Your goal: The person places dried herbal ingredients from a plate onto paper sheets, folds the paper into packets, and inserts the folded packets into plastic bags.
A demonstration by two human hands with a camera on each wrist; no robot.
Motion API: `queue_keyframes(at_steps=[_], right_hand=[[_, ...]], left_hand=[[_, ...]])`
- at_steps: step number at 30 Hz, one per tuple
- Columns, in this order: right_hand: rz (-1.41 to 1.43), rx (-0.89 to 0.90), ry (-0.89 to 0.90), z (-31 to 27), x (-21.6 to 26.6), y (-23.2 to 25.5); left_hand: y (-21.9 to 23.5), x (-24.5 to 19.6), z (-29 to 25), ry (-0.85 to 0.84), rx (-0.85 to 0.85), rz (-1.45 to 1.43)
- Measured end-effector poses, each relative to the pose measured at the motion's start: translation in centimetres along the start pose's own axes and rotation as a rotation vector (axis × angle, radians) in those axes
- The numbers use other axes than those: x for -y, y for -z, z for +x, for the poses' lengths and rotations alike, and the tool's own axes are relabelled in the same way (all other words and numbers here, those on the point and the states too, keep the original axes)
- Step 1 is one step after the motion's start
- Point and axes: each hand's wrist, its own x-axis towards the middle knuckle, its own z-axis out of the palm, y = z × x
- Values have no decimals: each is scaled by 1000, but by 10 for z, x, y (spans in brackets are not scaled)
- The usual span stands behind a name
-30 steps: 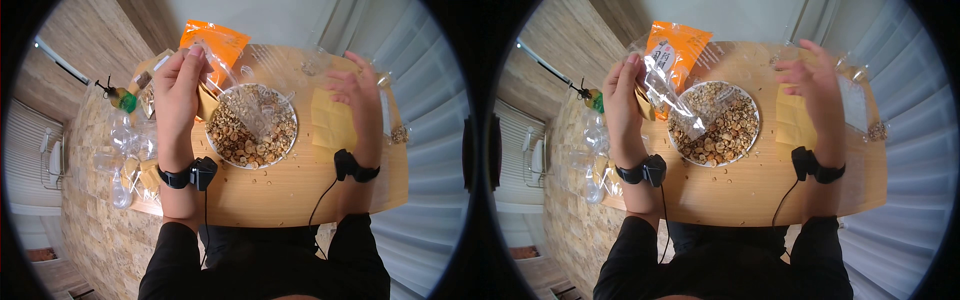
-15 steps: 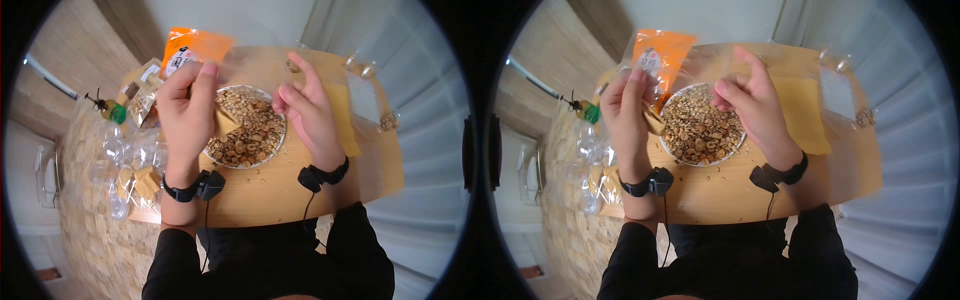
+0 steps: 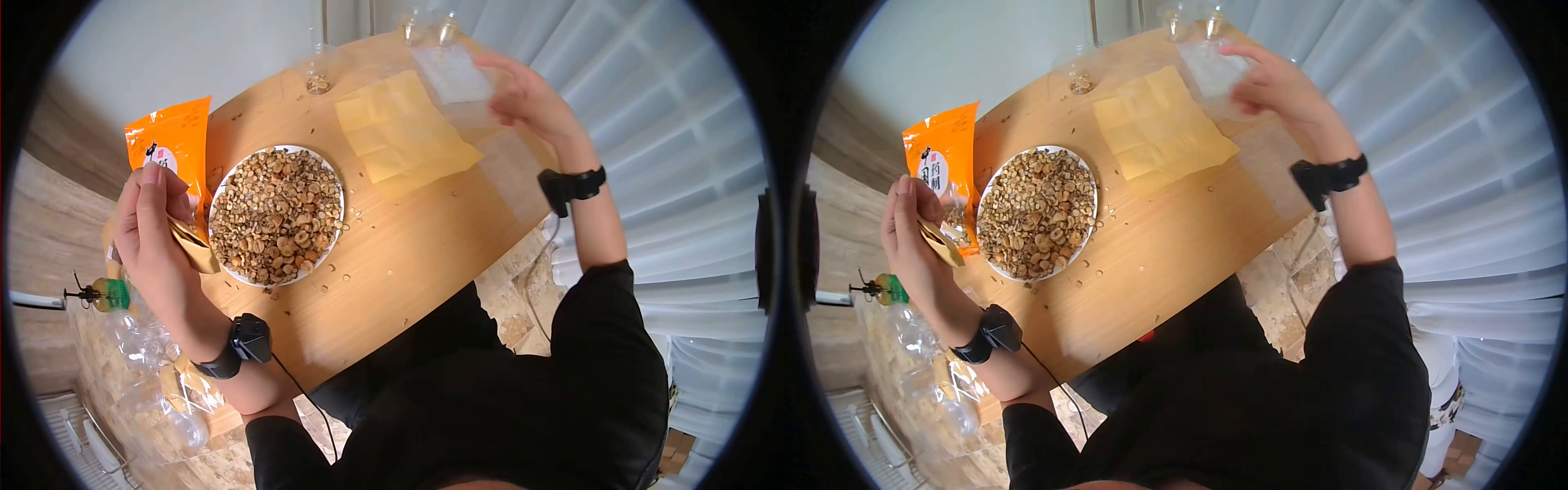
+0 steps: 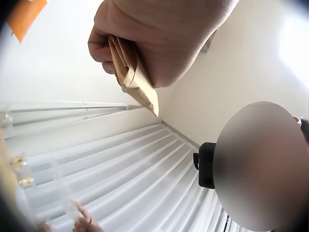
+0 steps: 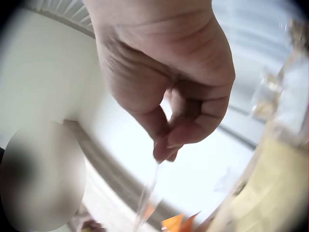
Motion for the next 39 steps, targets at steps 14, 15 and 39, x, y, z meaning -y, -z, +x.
queue_keyframes(at_steps=[14,15,39], right_hand=[[-612,-76,-270,-83,-155,138],[-842,-202,-266,-79,-144,130],[-474,531,691,72,-2,-262]], left_hand=[[-21,53,-6,364,178,-220],[-18,66,-9,422,151,-291],[25,127,-59,492,-61,-421]])
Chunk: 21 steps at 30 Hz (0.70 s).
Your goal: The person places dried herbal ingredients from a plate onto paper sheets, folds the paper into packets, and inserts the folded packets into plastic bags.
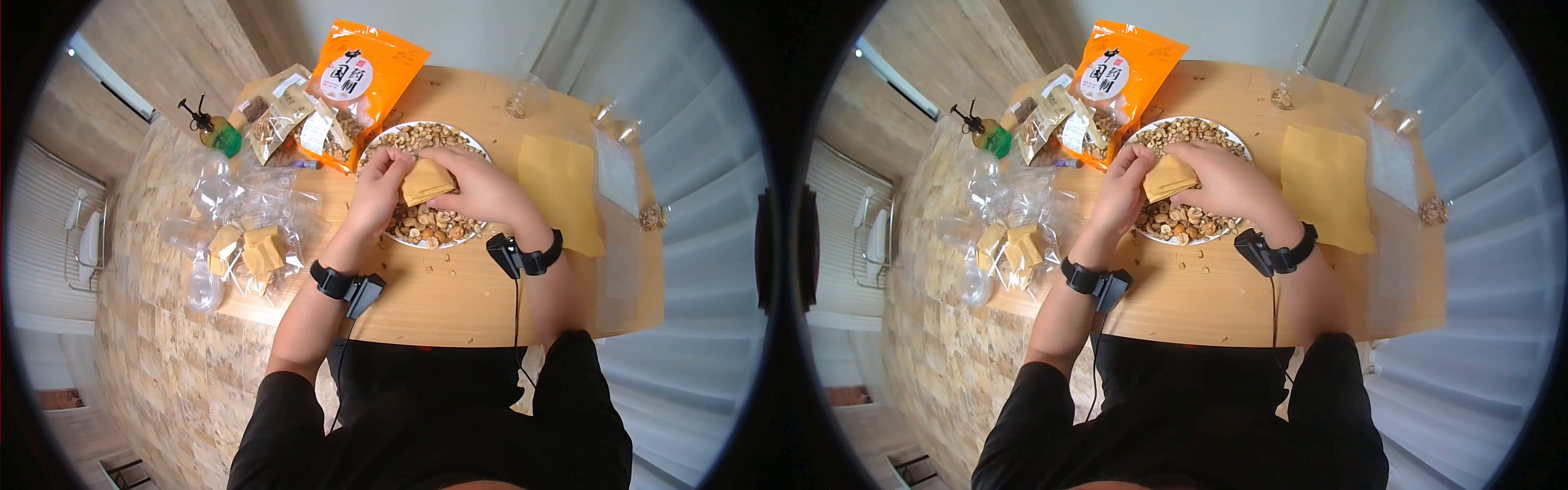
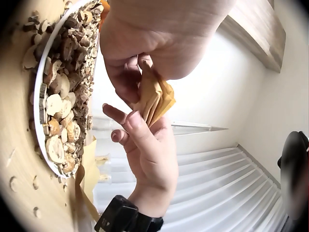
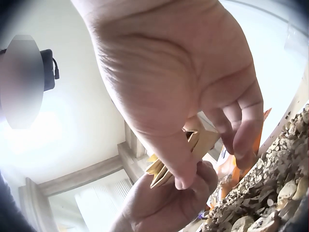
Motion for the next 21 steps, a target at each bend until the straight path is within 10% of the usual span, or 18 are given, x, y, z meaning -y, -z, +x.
queue_keyframes(at_steps=[9,13,21], right_hand=[[224,207,-398,-6,-4,36],[671,190,-301,-12,-24,40],[603,189,-280,-8,-30,30]], left_hand=[[-8,-7,-6,105,195,170],[0,-5,-3,120,252,106],[-18,-10,-13,63,265,141]])
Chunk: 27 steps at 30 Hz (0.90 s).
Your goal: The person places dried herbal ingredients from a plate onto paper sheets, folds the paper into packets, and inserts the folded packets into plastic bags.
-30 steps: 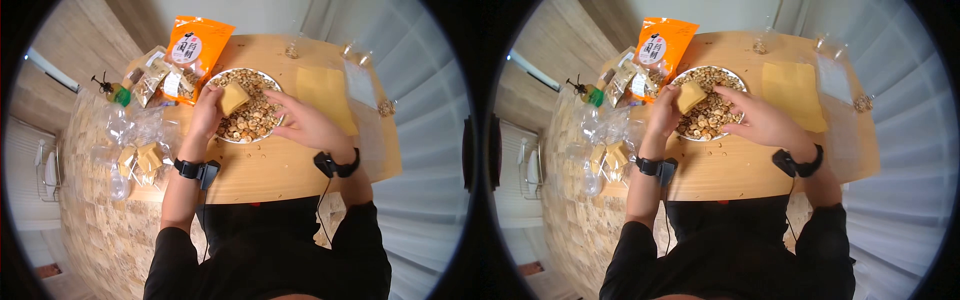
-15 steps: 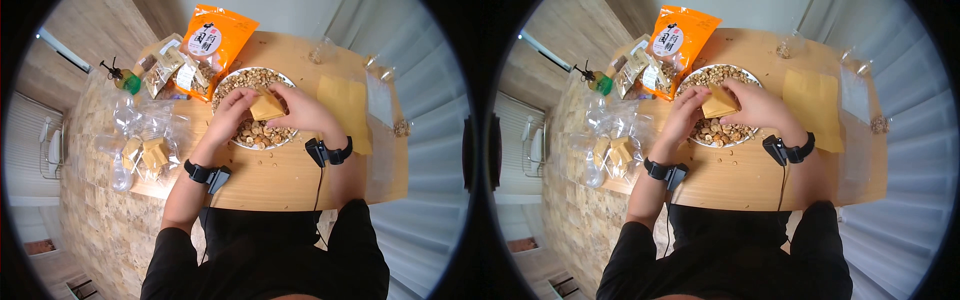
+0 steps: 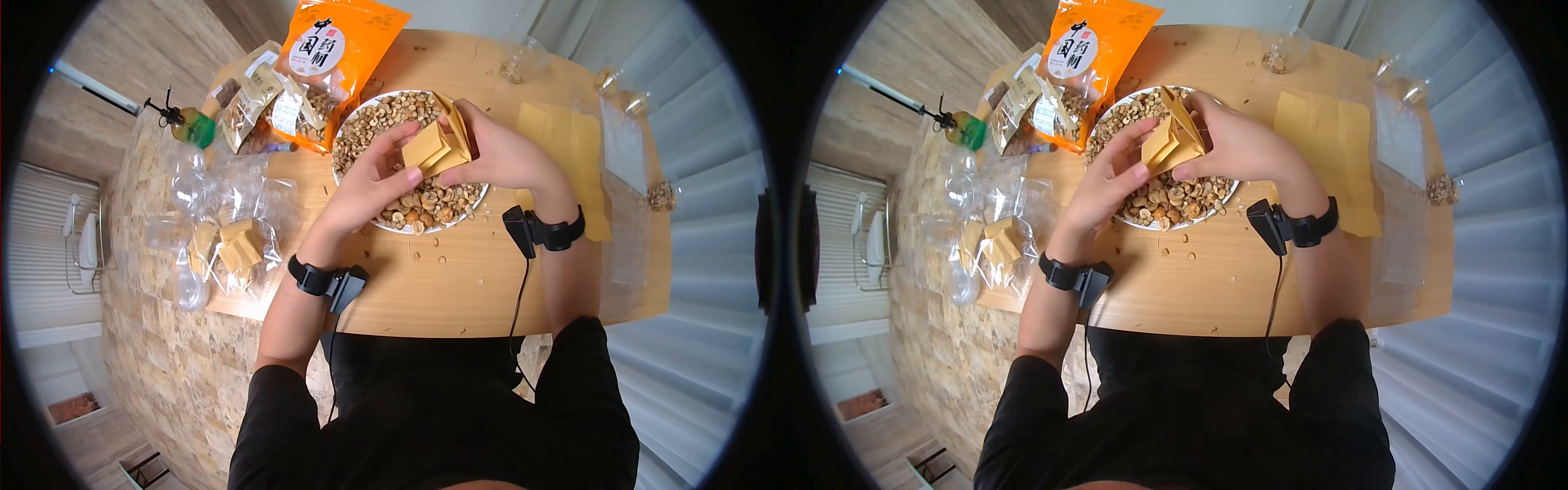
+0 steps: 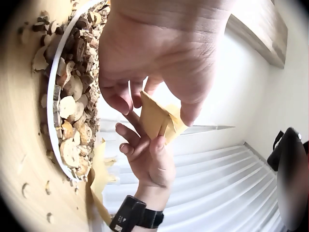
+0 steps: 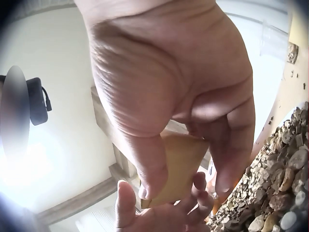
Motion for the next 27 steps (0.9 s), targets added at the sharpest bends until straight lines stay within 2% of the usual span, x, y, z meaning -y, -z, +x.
queue_keyframes(at_steps=[2,3,6,8,11,14,18,20,21,23,25,27], right_hand=[[-105,-22,-36,2,-2,-2],[-105,-22,-36,1,0,-3],[-77,-66,-53,-1,3,-4],[87,-66,-63,-1,1,0],[89,-71,15,0,-6,5],[197,-98,-6,-5,4,6],[185,-132,-37,-5,-1,17],[310,-138,21,-7,0,19],[308,-142,20,-8,1,19],[292,-147,4,-6,5,16],[273,-127,-7,-2,1,13],[255,-105,-17,1,-2,8]], left_hand=[[-1,2,1,-31,38,190],[0,3,1,-31,38,190],[3,6,1,16,-18,107],[4,7,3,-40,-17,-208],[10,12,5,-140,12,-329],[13,6,3,-196,108,-386],[18,6,5,-226,161,-377],[18,9,6,-161,52,-146],[17,8,6,-160,56,-148],[12,4,3,-136,17,214],[6,-1,0,-99,10,286],[-1,0,1,-286,-38,556]])
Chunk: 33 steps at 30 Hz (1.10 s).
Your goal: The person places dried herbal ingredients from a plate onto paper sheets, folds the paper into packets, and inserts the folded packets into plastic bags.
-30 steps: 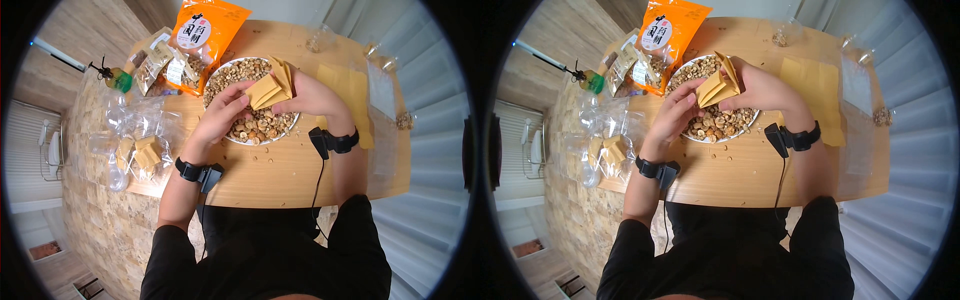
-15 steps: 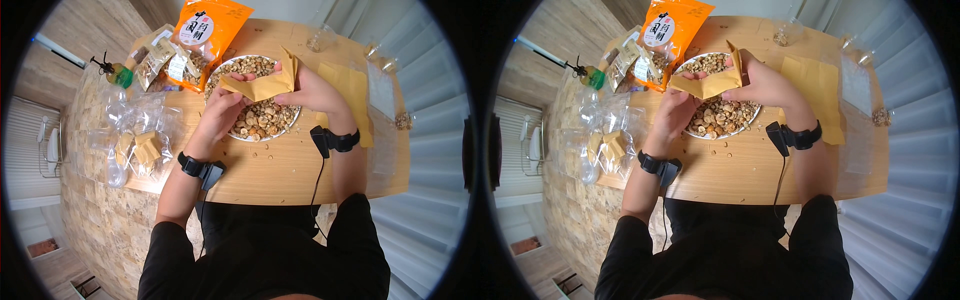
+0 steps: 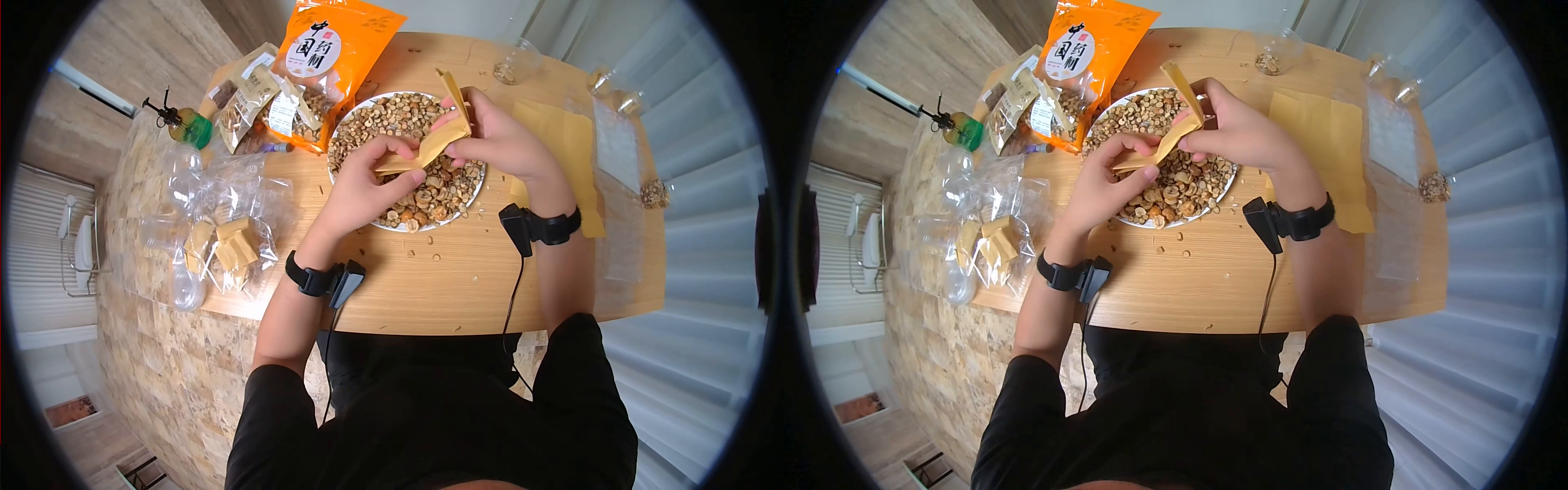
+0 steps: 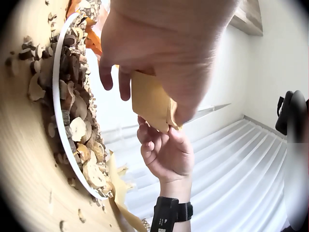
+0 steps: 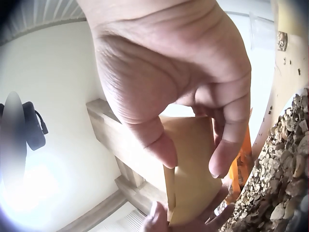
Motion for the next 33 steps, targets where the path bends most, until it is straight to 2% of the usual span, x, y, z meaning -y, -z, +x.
queue_keyframes(at_steps=[2,4,8,11,13,14,17,19,20,22,26,28,32,33], right_hand=[[-16,-7,0,1,-2,-3],[-27,-4,-3,2,-6,-2],[-67,-4,-46,2,-6,-3],[-91,14,-63,3,-10,-5],[-123,22,-122,3,-5,-8],[-154,26,-181,3,-3,-9],[-153,54,-139,2,-4,-13],[-131,73,-120,1,-6,-11],[-109,90,-103,1,-8,-10],[-92,94,-108,2,-10,-8],[-45,94,-122,2,-10,-5],[-25,94,-130,3,-10,-5],[49,87,-149,1,-2,-6],[49,88,-149,1,-2,-6]], left_hand=[[0,3,1,36,-37,19],[1,0,1,190,-45,-77],[1,-1,0,219,-66,-74],[2,3,0,144,-62,16],[6,-2,2,-247,-195,521],[4,-4,2,-248,-196,523],[-5,-9,-2,-176,-193,380],[-7,-11,-6,214,-27,135],[-8,-12,-6,214,-28,135],[-10,-14,-6,101,-89,183],[-9,-7,-6,120,-104,239],[-10,-6,-6,31,-221,270],[-7,-1,-5,34,-258,275],[-7,-1,-4,21,-313,288]])
